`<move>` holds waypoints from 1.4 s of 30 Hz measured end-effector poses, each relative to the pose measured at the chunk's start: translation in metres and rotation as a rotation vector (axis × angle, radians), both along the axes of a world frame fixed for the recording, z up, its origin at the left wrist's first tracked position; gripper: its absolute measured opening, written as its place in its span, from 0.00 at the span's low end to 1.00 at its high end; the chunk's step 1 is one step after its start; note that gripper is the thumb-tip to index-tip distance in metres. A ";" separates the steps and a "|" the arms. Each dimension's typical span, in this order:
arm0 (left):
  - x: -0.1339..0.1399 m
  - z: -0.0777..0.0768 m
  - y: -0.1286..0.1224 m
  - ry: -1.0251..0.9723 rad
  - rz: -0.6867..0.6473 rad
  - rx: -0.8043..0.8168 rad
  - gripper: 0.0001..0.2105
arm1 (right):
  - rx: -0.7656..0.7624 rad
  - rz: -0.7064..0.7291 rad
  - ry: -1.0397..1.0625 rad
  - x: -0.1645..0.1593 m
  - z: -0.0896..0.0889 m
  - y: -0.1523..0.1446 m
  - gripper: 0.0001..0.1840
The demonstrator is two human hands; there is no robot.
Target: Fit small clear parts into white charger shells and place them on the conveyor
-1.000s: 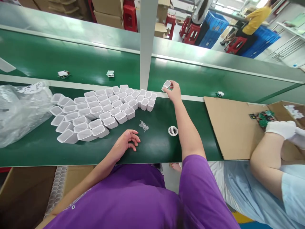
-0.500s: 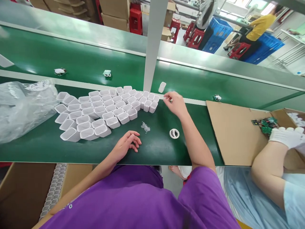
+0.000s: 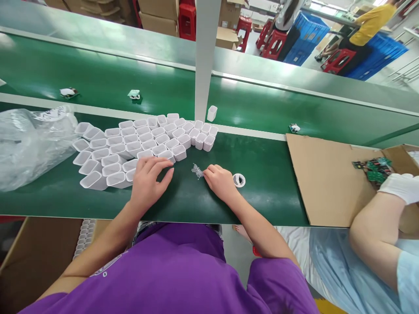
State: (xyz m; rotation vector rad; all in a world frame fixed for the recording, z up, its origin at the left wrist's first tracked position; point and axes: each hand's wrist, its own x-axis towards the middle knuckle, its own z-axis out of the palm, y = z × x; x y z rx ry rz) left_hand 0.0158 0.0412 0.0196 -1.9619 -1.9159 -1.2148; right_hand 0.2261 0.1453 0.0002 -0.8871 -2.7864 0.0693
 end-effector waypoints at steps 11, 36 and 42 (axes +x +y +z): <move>-0.008 -0.004 0.038 0.127 0.043 -0.187 0.07 | -0.124 -0.018 0.152 0.000 0.004 -0.003 0.10; 0.027 -0.001 -0.039 -1.129 -0.287 -0.387 0.18 | -0.405 -0.192 1.083 -0.047 0.030 -0.088 0.04; 0.027 -0.003 -0.041 -0.992 -0.255 -0.366 0.17 | -0.292 -0.160 1.092 -0.051 0.037 -0.092 0.05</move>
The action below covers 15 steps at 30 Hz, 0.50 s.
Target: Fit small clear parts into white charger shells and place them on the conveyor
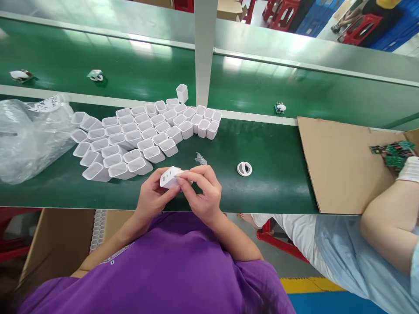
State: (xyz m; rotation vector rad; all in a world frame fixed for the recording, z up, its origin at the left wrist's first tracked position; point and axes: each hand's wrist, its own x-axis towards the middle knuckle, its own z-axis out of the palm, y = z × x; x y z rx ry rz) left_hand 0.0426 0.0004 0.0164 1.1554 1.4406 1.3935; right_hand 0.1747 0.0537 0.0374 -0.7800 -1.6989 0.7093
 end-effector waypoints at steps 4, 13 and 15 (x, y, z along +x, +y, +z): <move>-0.001 0.001 -0.002 0.179 0.075 0.007 0.18 | 0.107 -0.028 -0.004 0.000 0.000 0.000 0.10; -0.002 0.010 -0.002 0.697 0.219 0.212 0.16 | 0.338 -0.118 -0.117 0.000 -0.001 0.001 0.15; -0.003 0.010 -0.002 0.728 0.223 0.221 0.16 | 0.359 -0.111 -0.124 0.000 -0.002 0.000 0.17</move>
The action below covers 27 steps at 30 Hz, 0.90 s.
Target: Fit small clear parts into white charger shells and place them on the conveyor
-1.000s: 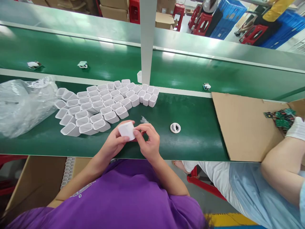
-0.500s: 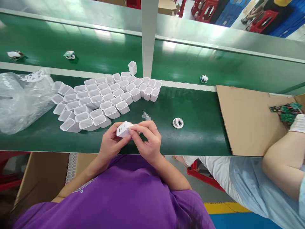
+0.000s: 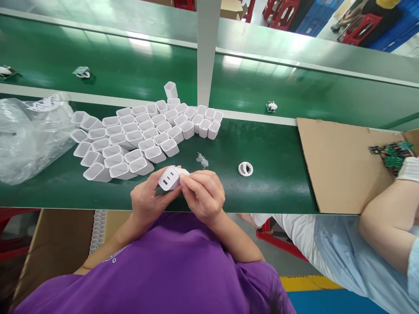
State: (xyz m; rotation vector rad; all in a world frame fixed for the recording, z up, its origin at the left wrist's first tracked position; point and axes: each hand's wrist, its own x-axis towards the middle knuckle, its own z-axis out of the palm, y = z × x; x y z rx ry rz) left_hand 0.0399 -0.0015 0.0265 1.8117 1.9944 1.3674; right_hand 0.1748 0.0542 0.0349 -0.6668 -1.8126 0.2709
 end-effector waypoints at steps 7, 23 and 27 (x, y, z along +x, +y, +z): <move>-0.001 0.004 0.005 -0.193 -0.094 -0.146 0.14 | -0.079 0.125 0.021 0.006 -0.007 0.004 0.22; -0.008 -0.008 0.027 -0.594 -0.211 -0.358 0.13 | -0.851 0.416 0.207 0.003 -0.014 0.027 0.05; -0.013 -0.013 0.028 -0.590 -0.241 -0.380 0.13 | -0.959 0.485 0.234 0.000 -0.015 0.029 0.09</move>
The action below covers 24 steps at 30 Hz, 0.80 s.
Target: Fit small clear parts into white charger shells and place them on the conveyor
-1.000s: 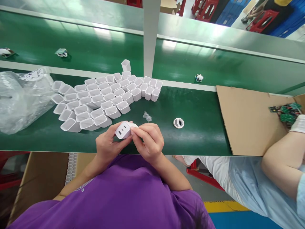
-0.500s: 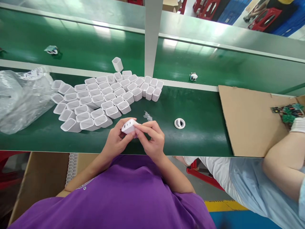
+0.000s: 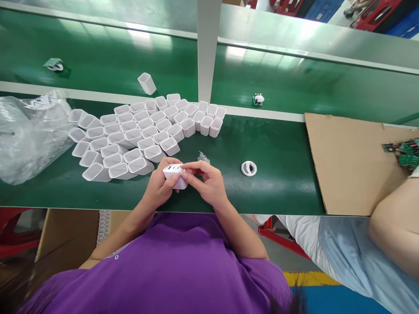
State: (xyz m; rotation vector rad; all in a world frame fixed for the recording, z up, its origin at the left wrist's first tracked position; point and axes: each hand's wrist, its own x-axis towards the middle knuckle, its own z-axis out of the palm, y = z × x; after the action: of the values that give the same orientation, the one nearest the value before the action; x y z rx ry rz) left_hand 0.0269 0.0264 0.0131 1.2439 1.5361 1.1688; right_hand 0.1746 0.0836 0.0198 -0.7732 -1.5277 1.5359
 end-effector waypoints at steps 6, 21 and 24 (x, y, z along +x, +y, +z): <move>-0.002 -0.002 0.001 0.035 0.001 0.011 0.12 | -0.076 0.017 0.012 -0.002 -0.003 0.001 0.10; -0.006 -0.006 -0.002 0.221 0.102 0.117 0.12 | 0.113 0.084 -0.084 0.001 0.002 0.004 0.02; -0.006 -0.008 -0.002 0.171 0.086 0.091 0.12 | 0.108 0.085 -0.081 -0.002 0.001 0.003 0.03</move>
State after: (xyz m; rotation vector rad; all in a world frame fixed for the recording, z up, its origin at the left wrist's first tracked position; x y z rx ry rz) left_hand 0.0205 0.0242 0.0056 1.3796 1.6919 1.2256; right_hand 0.1724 0.0861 0.0207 -0.7245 -1.7083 1.4852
